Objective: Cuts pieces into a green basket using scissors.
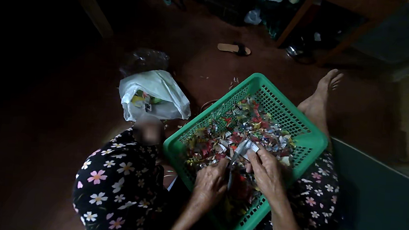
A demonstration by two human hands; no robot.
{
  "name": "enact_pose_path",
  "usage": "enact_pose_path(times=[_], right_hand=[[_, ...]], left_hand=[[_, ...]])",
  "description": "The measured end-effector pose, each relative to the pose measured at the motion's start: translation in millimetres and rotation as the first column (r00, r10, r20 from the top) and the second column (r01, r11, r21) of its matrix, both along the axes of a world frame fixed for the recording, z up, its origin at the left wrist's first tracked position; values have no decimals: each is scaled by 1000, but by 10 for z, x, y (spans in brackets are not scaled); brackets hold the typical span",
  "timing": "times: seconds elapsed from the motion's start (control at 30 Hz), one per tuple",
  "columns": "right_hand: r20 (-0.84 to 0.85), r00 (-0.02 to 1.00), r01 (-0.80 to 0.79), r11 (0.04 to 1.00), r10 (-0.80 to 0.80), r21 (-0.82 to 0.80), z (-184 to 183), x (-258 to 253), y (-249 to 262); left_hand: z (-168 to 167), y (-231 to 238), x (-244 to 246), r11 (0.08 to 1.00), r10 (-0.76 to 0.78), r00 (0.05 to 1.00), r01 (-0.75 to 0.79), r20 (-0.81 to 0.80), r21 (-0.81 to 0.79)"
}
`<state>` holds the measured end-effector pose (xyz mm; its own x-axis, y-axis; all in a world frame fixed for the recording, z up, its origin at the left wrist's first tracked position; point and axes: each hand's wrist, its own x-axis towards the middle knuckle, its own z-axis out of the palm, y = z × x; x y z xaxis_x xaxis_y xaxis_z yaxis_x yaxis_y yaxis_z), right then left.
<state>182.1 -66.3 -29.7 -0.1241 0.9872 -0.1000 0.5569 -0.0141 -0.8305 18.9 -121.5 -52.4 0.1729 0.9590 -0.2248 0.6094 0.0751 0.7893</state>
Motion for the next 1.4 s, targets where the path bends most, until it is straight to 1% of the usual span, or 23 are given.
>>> enact_pose_path(times=[0.1,0.17,0.27,0.37,0.47,0.63,0.67,0.73,0.87,0.97,1.07,1.17,1.27,1.4], right_hand=[[-7,1000,16,1000,-16,9,-12,27,3],[-23,999,41,999,-41,5,-7,56,12],[-21,999,33,999,-34,-10,13,104,33],[32,998,-43,997,45,-65,44,127,38],[32,995,-89,990,93,-112,46,121,41],[-113,993,22,995,-33,-92,31,155,53],[-144,988,38,996,-49,-82,24,172,57],[-179,982,44,997,-56,-70,15,202,63],[-115,993,-20,994,7,-107,33,222,69],[-102,992,-89,987,75,-134,33,205,66],[-101,994,-45,991,33,-126,58,198,66],[-100,995,1,997,-8,-72,50,221,79],[-121,993,6,999,-10,-38,20,251,74],[-87,996,1,998,-6,-56,26,234,55]], left_hand=[[-52,-12,-24,994,77,997,-77,-3,83],[-31,-19,-49,995,85,996,-83,-30,64],[43,-42,-77,999,10,998,-12,-55,-42],[9,-62,-42,999,-49,999,49,-14,-24],[45,-1,-4,998,-53,997,52,-48,-27],[5,-2,-25,998,51,996,-48,-77,44],[5,-14,-35,997,60,995,-57,-78,44],[49,-37,-60,1000,24,996,-24,-86,-8],[25,-62,-40,995,-88,995,86,-53,-47],[38,-11,10,996,-89,993,87,-76,-27],[37,14,2,999,-27,995,28,-91,14],[31,-7,-20,999,18,997,-15,-76,31],[31,-48,-47,1000,-14,999,13,-50,-26],[-64,-110,-60,998,-58,998,58,26,23]])
